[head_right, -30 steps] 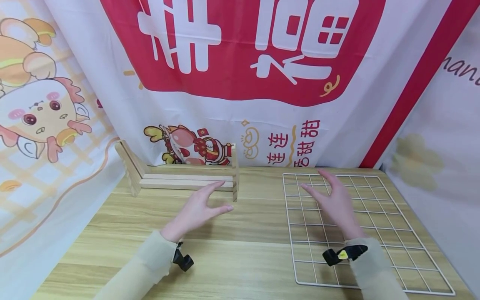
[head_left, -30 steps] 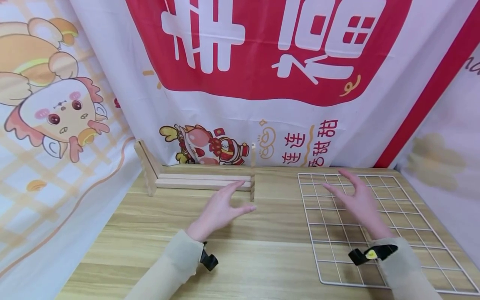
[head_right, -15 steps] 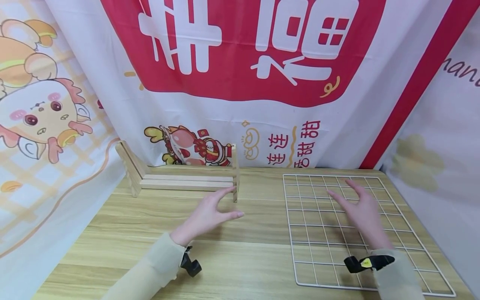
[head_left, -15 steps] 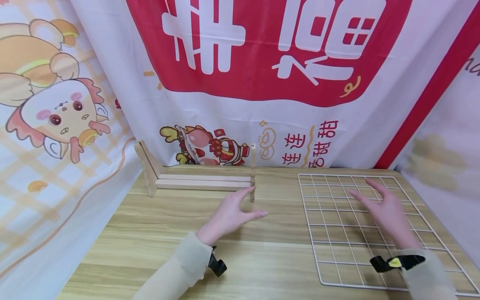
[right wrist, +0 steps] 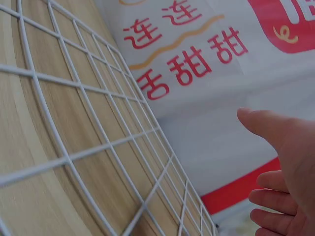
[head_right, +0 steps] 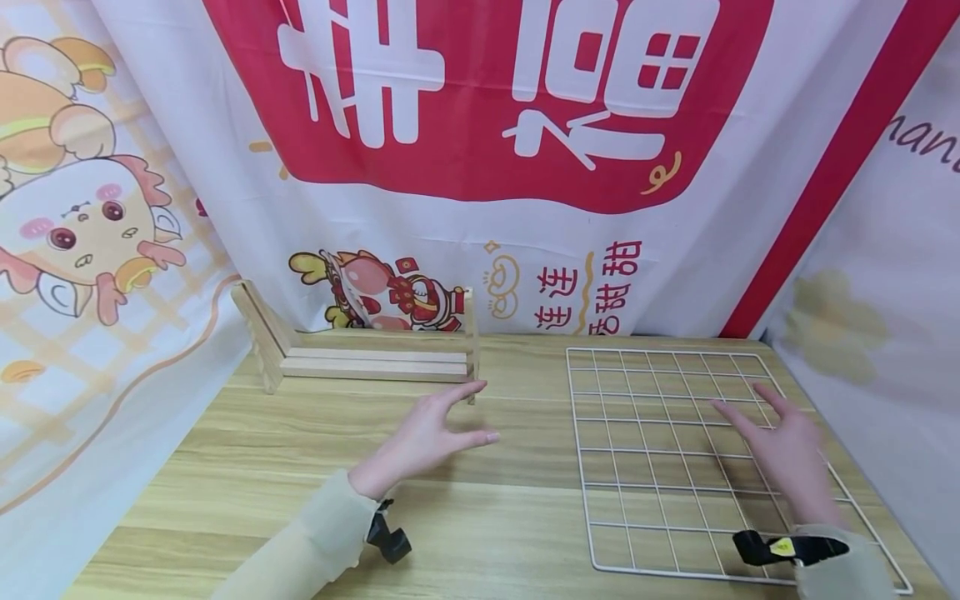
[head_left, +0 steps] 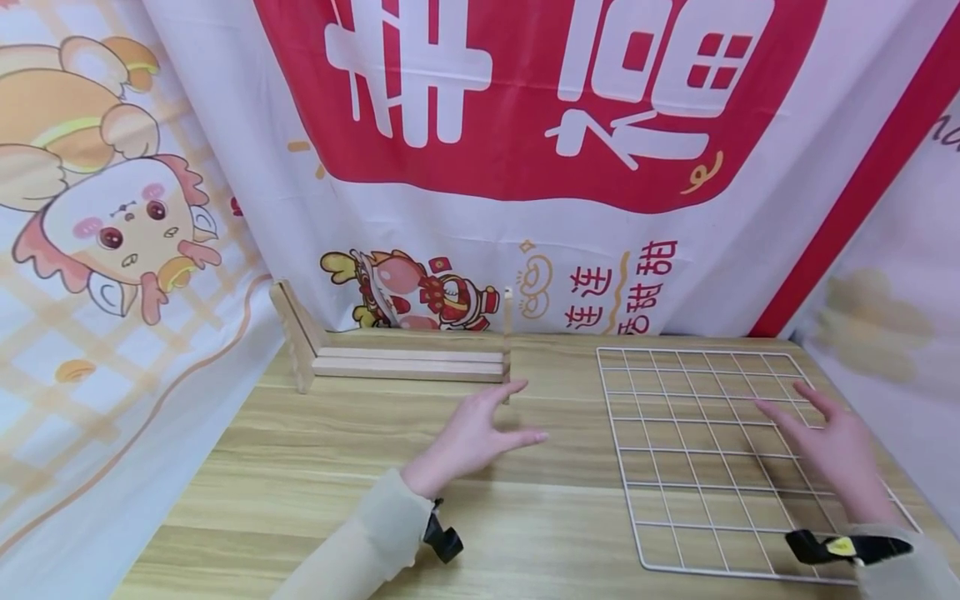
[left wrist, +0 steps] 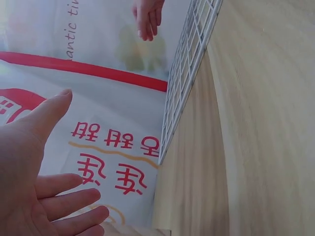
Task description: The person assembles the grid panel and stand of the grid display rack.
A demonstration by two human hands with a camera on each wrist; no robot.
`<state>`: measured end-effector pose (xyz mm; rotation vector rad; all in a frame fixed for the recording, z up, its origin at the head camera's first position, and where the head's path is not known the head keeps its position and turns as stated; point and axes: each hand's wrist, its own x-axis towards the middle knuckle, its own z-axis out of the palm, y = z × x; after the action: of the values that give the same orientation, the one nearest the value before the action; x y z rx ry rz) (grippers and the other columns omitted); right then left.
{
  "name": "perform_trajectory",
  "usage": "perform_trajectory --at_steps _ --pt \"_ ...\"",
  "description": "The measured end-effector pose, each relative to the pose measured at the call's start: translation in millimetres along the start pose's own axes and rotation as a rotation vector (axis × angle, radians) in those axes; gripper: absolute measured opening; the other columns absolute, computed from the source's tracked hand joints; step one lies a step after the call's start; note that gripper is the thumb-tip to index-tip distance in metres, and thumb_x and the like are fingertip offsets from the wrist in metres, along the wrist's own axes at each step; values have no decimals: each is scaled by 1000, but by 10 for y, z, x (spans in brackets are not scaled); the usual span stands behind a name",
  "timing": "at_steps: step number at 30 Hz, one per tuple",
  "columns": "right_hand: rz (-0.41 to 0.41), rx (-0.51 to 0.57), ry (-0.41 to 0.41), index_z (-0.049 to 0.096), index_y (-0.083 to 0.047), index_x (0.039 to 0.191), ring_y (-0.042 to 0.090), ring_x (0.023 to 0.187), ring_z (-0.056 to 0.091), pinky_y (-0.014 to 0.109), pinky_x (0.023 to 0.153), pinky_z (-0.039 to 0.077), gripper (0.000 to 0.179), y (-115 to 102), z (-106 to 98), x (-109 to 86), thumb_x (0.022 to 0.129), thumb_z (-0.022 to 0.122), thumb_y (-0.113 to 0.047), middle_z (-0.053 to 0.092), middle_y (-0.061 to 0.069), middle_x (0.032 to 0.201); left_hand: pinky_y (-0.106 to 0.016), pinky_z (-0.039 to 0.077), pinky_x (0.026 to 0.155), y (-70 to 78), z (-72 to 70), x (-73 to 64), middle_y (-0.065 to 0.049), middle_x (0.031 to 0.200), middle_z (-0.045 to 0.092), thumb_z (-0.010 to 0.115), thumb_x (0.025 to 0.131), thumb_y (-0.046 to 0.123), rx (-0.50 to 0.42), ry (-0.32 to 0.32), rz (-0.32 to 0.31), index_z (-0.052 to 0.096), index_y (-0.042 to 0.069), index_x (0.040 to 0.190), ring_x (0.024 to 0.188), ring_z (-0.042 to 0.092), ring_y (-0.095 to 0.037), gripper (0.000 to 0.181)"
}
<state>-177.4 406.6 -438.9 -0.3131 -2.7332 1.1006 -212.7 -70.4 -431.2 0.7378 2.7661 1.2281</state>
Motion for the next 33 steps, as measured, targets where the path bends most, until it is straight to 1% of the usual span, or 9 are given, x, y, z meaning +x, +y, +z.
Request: perform_trajectory --at_steps 5,6,9,13,17,20,27,30,33 --pt "43 -5 -1 22 -2 160 60 140 22 75 103 27 91 180 -98 -22 97 62 -55 22 45 150 -46 36 115 61 82 16 1 154 47 76 82 64 -59 -32 -18 47 15 153 140 44 -23 90" --pt "52 -21 4 23 -1 160 59 138 25 74 101 29 92 210 -112 -26 97 61 -56 24 47 149 -46 36 115 79 101 21 1 154 47 76 82 64 -64 -36 -18 48 15 152 140 44 -23 90" --pt "82 -29 10 21 1 159 60 141 19 75 105 25 94 298 -156 -32 97 61 -57 20 46 150 -45 36 115 125 181 43 2 153 48 76 83 63 -86 -53 -14 49 13 151 140 44 -22 89" --pt "122 -64 24 19 8 156 61 141 14 75 108 20 98 406 -206 -28 97 59 -59 16 44 152 -42 38 114 198 360 73 2 151 50 75 85 60 -147 -86 -12 48 13 151 137 47 -22 86" --pt "173 -108 16 17 13 154 60 141 13 74 109 20 102 504 -231 -1 97 57 -62 15 43 153 -39 42 111 291 569 82 4 149 51 73 85 60 -193 -130 -31 48 17 152 133 51 -20 84" --pt "178 -119 0 16 15 152 62 139 15 74 107 22 103 565 -234 7 97 56 -62 17 44 151 -37 44 109 343 698 88 3 147 54 75 86 58 -243 -150 -45 49 17 151 130 54 -18 81" --pt "134 -130 -87 12 21 148 67 134 18 76 105 23 101 688 -263 -43 100 52 -59 18 47 148 -29 51 99 438 987 117 -3 139 61 80 88 45 -413 -187 -111 51 9 148 118 62 -15 76" --pt "131 -129 -98 12 23 147 68 133 19 76 105 23 101 721 -260 -48 101 52 -58 18 48 146 -28 52 98 458 1063 135 -2 135 64 80 88 43 -450 -191 -151 53 8 147 115 62 -12 73" --pt "141 -123 -101 11 23 146 68 134 18 76 106 22 102 758 -259 -47 101 53 -58 16 49 146 -31 51 99 463 1110 154 -1 132 66 79 89 43 -471 -183 -198 54 10 146 114 62 -11 70"
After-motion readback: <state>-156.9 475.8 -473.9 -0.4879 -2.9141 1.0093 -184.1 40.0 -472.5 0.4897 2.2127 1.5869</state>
